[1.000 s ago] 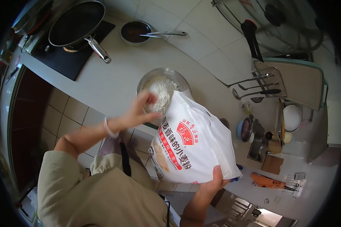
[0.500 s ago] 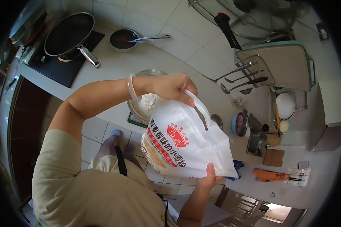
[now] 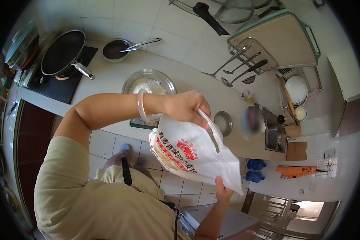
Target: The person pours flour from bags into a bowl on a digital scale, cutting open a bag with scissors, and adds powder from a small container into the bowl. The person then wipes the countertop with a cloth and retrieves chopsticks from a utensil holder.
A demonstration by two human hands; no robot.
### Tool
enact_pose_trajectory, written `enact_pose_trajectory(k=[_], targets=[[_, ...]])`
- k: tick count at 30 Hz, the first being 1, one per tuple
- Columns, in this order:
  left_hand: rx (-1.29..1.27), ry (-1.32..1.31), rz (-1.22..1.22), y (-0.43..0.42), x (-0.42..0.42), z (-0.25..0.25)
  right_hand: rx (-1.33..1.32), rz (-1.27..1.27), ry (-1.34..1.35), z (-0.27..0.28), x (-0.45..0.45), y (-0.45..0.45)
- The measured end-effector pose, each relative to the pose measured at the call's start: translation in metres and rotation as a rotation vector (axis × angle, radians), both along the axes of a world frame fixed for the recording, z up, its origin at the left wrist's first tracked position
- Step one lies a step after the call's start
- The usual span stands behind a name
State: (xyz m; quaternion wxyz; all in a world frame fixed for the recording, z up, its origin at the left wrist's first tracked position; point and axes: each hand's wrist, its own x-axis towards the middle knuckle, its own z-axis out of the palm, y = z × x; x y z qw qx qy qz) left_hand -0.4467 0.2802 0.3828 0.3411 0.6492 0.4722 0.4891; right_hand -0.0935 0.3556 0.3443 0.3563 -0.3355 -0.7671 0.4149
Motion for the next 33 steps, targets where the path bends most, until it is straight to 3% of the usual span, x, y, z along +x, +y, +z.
enact_pose_trajectory(k=[2,3,4,6,7,9,11,12,14,15,17,20,24,27,29,30,32,33], targets=[[0.065,0.029,-0.023,0.005,0.010,0.000,-0.128,-0.042,-0.443,0.024,0.010,-0.004],[0.044,0.046,-0.050,0.010,0.011,0.000,-0.130,-0.054,-0.438,0.039,0.013,0.004],[0.019,0.061,-0.079,0.012,0.017,0.002,-0.187,0.135,-0.646,0.059,0.024,0.015],[-0.001,0.106,-0.110,0.017,0.024,0.009,-0.192,0.374,-0.651,0.088,0.039,0.040],[-0.044,0.128,-0.138,0.020,0.027,0.012,-0.133,0.420,-0.456,0.101,0.034,0.051],[-0.093,0.154,-0.201,0.026,0.035,0.010,0.175,0.390,-0.449,0.133,-0.021,0.039],[-0.098,0.143,-0.199,0.031,0.036,0.006,0.388,0.422,-0.528,0.127,-0.086,0.029],[-0.100,0.152,-0.215,0.031,0.038,0.009,0.383,0.404,-0.522,0.124,-0.102,0.026],[-0.094,0.237,-0.207,0.031,0.039,0.018,0.039,0.566,-0.779,0.115,-0.121,0.021],[-0.091,0.238,-0.216,0.035,0.040,0.015,0.037,0.556,-0.779,0.111,-0.122,0.018],[0.047,0.211,-0.263,0.042,0.040,0.004,-0.130,0.380,-0.593,0.099,-0.124,0.015],[0.026,0.221,-0.304,0.050,0.041,0.006,-0.161,0.346,-0.486,0.093,-0.117,0.018],[0.072,0.284,-0.351,0.059,0.036,0.009,-0.240,0.274,-0.396,0.088,-0.121,0.015],[0.002,0.475,-0.379,0.058,0.021,0.005,-0.264,0.250,-0.405,0.088,-0.126,0.014],[0.255,-0.031,-0.270,0.056,-0.006,-0.030,-0.308,0.221,-0.344,0.087,-0.130,0.014],[0.265,-0.032,-0.271,0.049,-0.018,-0.044,-0.299,0.218,-0.347,0.088,-0.132,0.015],[0.058,-0.723,-0.031,0.028,-0.032,-0.073,-0.276,0.164,-0.346,0.090,-0.133,0.012],[0.071,-0.727,-0.035,0.029,-0.032,-0.095,-0.264,0.161,-0.352,0.093,-0.135,0.012]])
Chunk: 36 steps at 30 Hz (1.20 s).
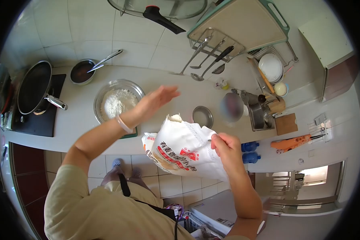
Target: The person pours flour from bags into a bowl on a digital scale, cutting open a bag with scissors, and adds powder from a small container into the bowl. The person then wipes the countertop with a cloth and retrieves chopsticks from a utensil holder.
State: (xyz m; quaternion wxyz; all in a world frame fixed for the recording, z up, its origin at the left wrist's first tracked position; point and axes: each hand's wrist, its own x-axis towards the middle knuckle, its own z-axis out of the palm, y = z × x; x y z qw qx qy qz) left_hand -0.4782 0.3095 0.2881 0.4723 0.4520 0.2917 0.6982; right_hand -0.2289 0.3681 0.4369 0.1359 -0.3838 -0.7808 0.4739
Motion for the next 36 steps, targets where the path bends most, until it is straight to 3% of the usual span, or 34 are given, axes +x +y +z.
enact_pose_trajectory(k=[2,3,6,13,19,21,23,24,27,29,36], targets=[[-0.212,-0.319,0.038,0.007,0.011,-0.043,0.027,-0.057,0.037,0.002,-0.004,0.002],[-0.208,-0.330,0.035,0.011,0.019,-0.044,0.033,-0.057,0.027,0.005,-0.004,0.009],[-0.269,-0.224,0.155,0.028,0.038,-0.039,0.117,-0.067,0.110,-0.006,0.000,0.025],[-0.256,-0.117,0.184,0.064,0.066,-0.026,0.346,-0.149,0.123,-0.050,0.029,0.043],[-0.178,-0.119,0.026,0.076,0.088,-0.027,0.423,-0.241,0.204,-0.068,0.058,0.027],[-0.215,-0.198,-0.050,0.065,0.090,-0.010,0.340,-0.323,0.177,-0.066,0.062,0.028],[-0.141,-0.058,-0.037,0.062,0.086,-0.007,0.457,-0.139,0.168,-0.071,0.061,0.024],[-0.152,-0.050,-0.044,0.059,0.086,-0.006,0.311,-0.337,0.186,-0.073,0.068,0.033],[-0.143,-0.176,-0.041,0.061,0.080,0.002,0.353,-0.216,0.194,-0.073,0.067,0.030],[-0.159,-0.244,-0.060,0.056,0.080,0.000,0.388,-0.263,0.199,-0.074,0.063,0.038],[-0.245,-0.439,0.391,0.033,0.001,-0.043,0.178,-0.244,0.237,-0.039,0.003,0.082]])
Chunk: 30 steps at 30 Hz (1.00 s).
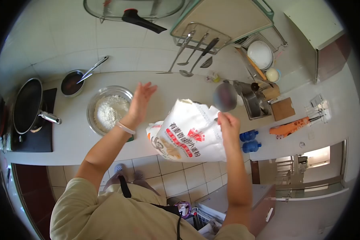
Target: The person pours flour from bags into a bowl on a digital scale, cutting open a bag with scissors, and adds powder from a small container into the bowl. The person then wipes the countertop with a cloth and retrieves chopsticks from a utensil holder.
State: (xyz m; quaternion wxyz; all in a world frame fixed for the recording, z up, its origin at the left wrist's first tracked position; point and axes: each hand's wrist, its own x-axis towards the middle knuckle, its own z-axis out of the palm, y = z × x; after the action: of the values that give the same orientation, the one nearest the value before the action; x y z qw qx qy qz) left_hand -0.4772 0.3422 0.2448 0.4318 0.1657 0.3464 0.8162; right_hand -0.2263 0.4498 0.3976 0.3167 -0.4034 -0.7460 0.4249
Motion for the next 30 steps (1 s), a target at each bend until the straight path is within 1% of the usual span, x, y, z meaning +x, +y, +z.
enact_pose_trajectory(k=[2,4,5,7,9,10,11,13,14,16,19,21,23,25,26,30], targets=[[0.016,0.021,0.123,-0.032,-0.021,-0.006,-0.022,0.059,-0.030,0.011,-0.015,0.002],[0.005,0.042,0.147,-0.072,-0.028,-0.011,0.059,0.049,-0.113,0.013,-0.028,-0.001],[0.009,0.063,0.165,-0.093,-0.028,-0.013,0.048,0.006,-0.108,0.011,-0.032,0.002],[-0.030,0.098,0.228,-0.137,-0.028,-0.017,0.151,-0.005,-0.073,-0.011,-0.030,0.028],[-0.100,0.213,0.273,-0.179,-0.022,-0.022,0.009,-0.015,-0.064,-0.011,-0.027,0.030],[-0.177,0.258,0.271,-0.200,-0.018,-0.027,-0.026,0.046,-0.099,-0.007,-0.024,0.029],[-0.191,0.264,0.309,-0.219,-0.012,-0.026,0.019,0.120,-0.157,-0.010,-0.017,0.039],[-0.392,0.233,0.308,-0.252,0.003,-0.024,0.115,0.117,-0.420,0.007,-0.016,0.032],[-0.446,0.235,0.328,-0.267,0.009,-0.028,0.121,0.134,-0.413,0.008,-0.013,0.039],[-0.471,0.224,0.379,-0.293,0.027,-0.029,0.273,0.200,-0.580,0.006,-0.002,0.056],[-0.519,0.212,0.453,-0.330,0.058,-0.033,0.343,0.292,-0.546,0.015,0.007,0.046],[-0.544,0.167,0.527,-0.353,0.076,-0.038,0.331,0.334,-0.537,0.031,0.009,0.031],[-0.581,0.137,0.579,-0.372,0.091,-0.041,0.489,0.333,-0.644,0.053,0.008,0.007],[-0.631,0.096,0.649,-0.392,0.102,-0.040,0.556,0.249,-0.725,0.058,0.011,0.009],[-0.635,0.106,0.684,-0.403,0.106,-0.042,0.567,0.216,-0.809,0.063,0.010,0.005],[-0.645,0.051,0.781,-0.443,0.119,-0.046,0.643,0.216,-0.859,0.068,0.007,-0.007]])
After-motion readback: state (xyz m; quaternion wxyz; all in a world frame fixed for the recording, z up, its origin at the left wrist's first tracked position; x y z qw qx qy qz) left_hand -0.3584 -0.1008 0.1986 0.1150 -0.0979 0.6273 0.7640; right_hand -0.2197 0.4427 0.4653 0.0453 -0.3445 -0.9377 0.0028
